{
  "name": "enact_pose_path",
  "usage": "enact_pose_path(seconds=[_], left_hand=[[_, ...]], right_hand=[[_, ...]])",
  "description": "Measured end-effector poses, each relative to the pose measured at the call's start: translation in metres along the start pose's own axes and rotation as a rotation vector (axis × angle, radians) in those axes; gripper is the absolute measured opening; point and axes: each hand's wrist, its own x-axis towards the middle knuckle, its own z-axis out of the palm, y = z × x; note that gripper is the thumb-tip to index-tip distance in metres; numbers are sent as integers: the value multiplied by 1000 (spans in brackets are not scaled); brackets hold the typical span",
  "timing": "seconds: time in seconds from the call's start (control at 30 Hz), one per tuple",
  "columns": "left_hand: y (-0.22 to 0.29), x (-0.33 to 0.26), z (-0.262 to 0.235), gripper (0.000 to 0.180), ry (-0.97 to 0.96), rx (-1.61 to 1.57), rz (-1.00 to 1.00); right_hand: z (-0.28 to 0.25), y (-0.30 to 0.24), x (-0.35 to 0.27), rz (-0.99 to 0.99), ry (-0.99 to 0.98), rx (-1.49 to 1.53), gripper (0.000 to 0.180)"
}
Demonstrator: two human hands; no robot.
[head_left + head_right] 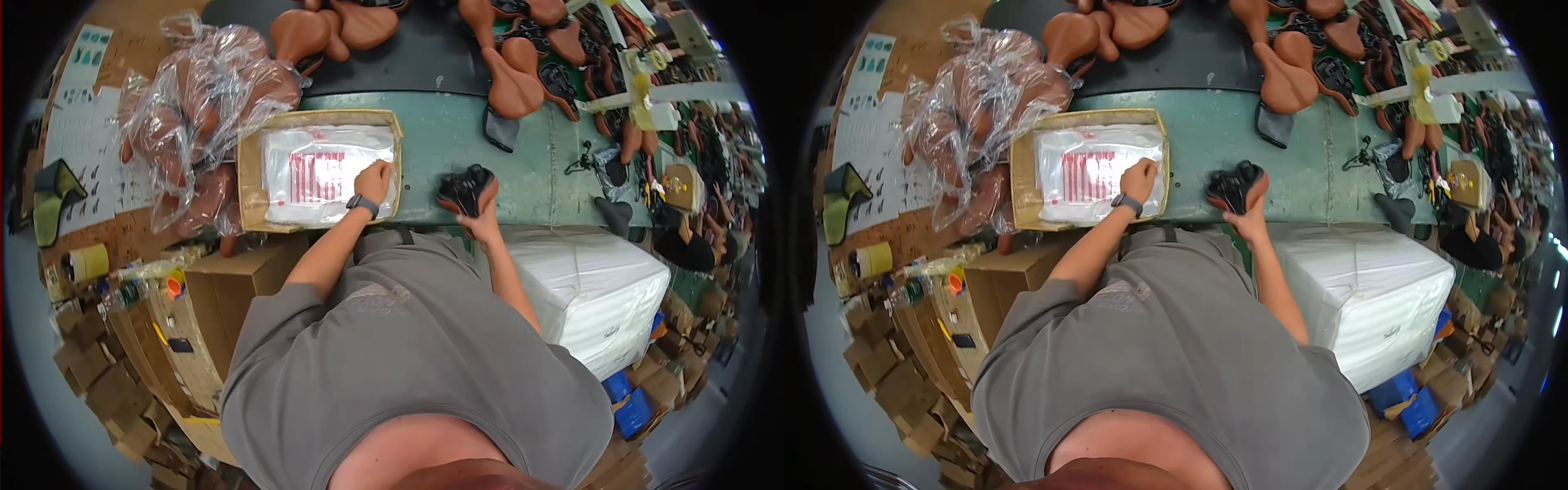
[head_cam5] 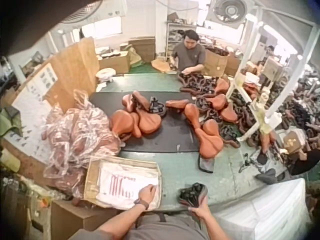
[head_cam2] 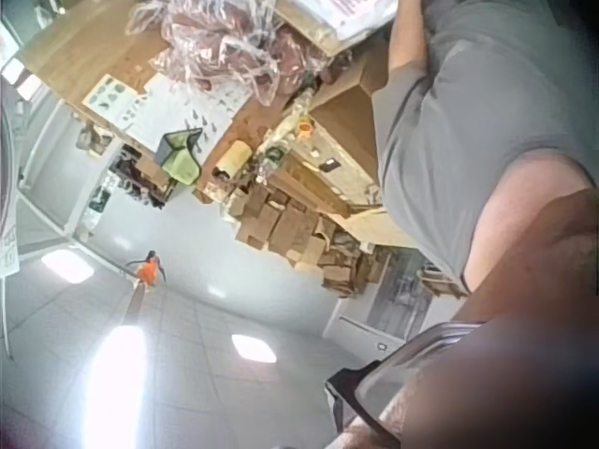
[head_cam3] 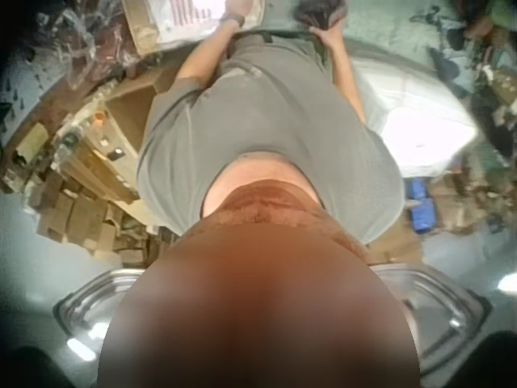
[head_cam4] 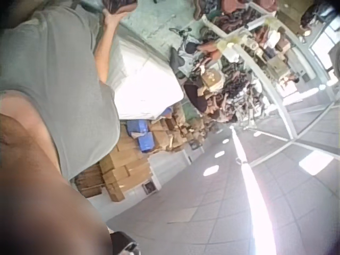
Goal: Inspecting, cleaning, and placing bicycle seats into individual plastic bags at a factory workstation.
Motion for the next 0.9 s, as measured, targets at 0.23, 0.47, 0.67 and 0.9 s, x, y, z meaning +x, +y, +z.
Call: enact_pose_path(seconds=[0.23, 0.47, 0.67, 0.9], left_hand=[[-115, 35, 35, 26, 103, 219, -212], [-116, -7, 16, 29, 388, -248, -216], [-111, -22, -20, 25, 260, -864, -430], [-119, -21, -93, 24, 531, -843, -396]], right_hand=[[-34, 33, 16, 0, -154, -188, 101], [-46, -30, 19, 349, -485, 165, 66], [75, -53, 17, -537, -533, -21, 102], [197, -66, 46, -613, -582, -730, 116]])
